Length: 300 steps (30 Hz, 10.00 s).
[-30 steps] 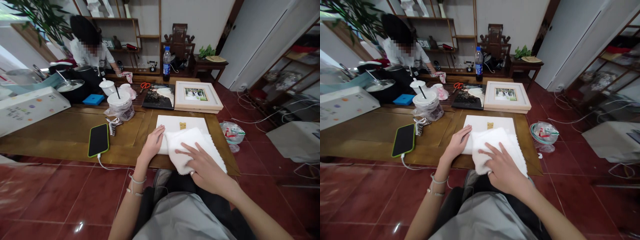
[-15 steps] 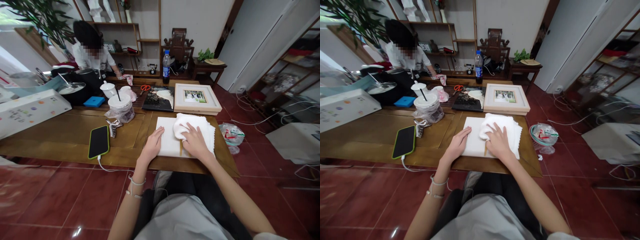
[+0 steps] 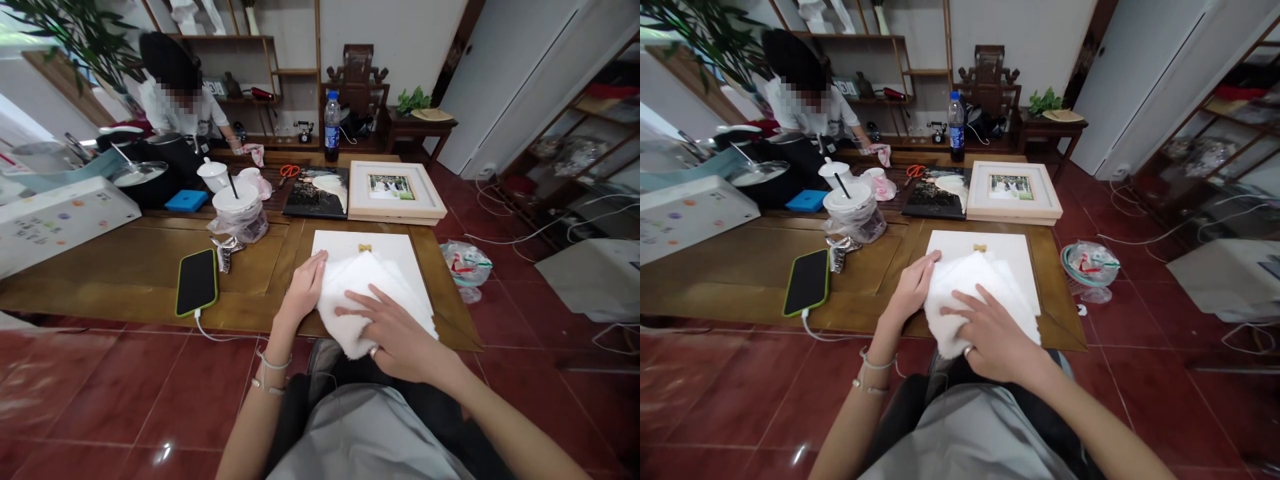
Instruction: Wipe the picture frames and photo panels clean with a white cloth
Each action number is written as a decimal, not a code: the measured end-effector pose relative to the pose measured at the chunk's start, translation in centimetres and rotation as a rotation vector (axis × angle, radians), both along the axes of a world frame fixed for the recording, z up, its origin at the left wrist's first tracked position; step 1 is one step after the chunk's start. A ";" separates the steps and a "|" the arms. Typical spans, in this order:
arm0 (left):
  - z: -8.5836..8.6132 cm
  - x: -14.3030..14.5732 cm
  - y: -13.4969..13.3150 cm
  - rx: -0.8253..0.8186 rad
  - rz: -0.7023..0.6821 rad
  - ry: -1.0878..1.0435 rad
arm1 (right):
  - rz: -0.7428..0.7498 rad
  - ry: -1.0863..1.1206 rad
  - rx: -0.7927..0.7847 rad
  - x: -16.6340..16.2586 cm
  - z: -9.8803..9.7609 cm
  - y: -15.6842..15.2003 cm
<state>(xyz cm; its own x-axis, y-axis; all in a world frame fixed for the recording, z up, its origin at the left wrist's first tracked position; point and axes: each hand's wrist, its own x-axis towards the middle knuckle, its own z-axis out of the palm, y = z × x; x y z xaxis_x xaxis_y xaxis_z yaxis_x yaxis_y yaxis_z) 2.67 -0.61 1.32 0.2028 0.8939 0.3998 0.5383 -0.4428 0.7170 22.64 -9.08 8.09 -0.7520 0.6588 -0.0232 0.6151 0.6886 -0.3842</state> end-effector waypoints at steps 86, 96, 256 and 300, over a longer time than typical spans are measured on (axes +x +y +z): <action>-1.1 -0.1 0.7 0.066 -0.020 0.060 | -0.197 0.035 0.117 7.7 -0.6 -1.7; -1.0 -0.2 0.6 0.055 -0.029 0.061 | -0.271 0.069 -0.138 10.4 -0.3 1.3; 0.3 -0.1 -0.2 0.055 0.028 -0.036 | 0.089 0.117 0.039 -1.2 -1.4 2.8; -1.1 -0.3 0.6 0.104 -0.021 0.032 | -0.602 -0.312 0.322 7.9 -1.0 8.7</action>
<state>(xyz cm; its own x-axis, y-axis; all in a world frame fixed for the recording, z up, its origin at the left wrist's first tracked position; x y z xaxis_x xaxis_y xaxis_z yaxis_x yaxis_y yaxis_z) 2.35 0.01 0.23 0.2354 0.8435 0.4828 0.5501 -0.5252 0.6493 30.59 -0.34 7.04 -0.2495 0.9644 0.0873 0.9683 0.2476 0.0331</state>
